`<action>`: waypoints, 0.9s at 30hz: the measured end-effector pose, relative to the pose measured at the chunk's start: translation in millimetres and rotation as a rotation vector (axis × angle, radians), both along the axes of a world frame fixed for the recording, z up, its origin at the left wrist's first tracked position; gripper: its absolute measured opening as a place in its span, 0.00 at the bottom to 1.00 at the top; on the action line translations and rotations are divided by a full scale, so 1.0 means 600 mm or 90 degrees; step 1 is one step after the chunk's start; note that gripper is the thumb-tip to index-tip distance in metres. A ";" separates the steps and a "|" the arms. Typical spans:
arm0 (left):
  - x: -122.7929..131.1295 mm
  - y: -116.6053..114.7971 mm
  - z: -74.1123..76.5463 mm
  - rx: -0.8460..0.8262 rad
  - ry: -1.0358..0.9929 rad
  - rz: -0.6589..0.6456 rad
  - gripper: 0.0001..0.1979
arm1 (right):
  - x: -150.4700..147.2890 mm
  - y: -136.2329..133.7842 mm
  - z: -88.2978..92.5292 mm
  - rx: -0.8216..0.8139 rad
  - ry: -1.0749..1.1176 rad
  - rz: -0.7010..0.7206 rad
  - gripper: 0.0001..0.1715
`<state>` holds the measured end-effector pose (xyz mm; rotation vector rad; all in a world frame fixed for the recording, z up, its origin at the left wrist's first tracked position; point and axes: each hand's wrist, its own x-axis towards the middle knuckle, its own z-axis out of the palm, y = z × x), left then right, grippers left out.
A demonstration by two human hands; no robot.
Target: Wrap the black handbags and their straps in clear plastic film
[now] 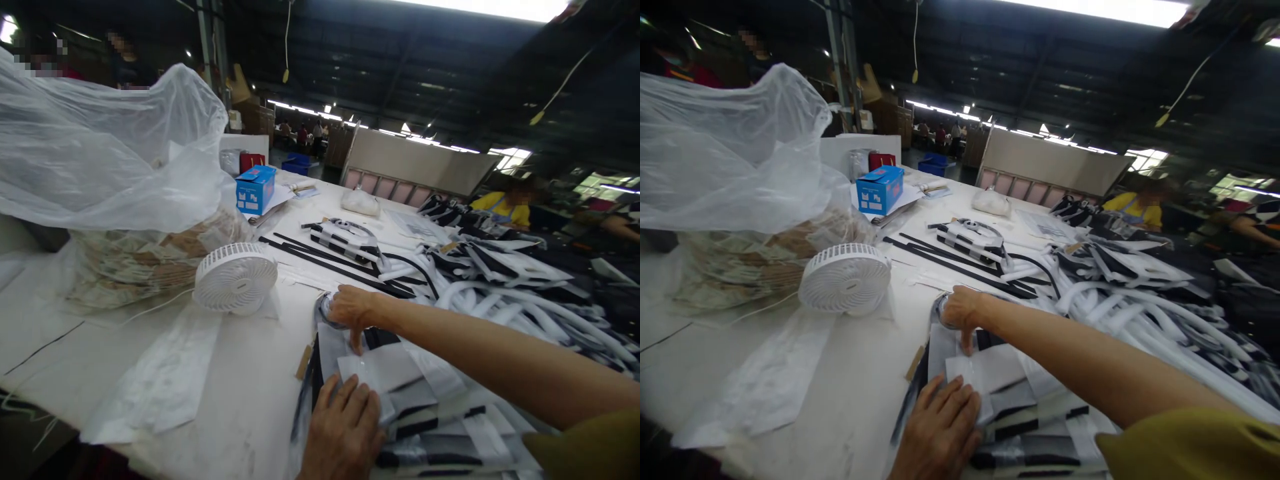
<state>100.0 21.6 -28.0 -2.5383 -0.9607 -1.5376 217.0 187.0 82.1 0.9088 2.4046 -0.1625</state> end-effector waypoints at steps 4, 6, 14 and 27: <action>-0.002 0.000 0.007 -0.006 0.004 -0.007 0.13 | 0.057 0.023 0.021 0.029 0.075 -0.206 0.32; -0.003 -0.001 0.008 -0.008 0.009 -0.016 0.13 | 0.084 0.019 0.023 0.032 0.180 -0.328 0.32; -0.011 -0.012 0.015 -0.075 0.059 -0.034 0.13 | 0.133 -0.032 -0.065 -0.174 0.306 -0.445 0.21; -0.078 -0.006 0.016 -0.463 -0.225 -0.077 0.25 | 0.299 -0.143 0.090 0.217 0.405 -0.660 0.22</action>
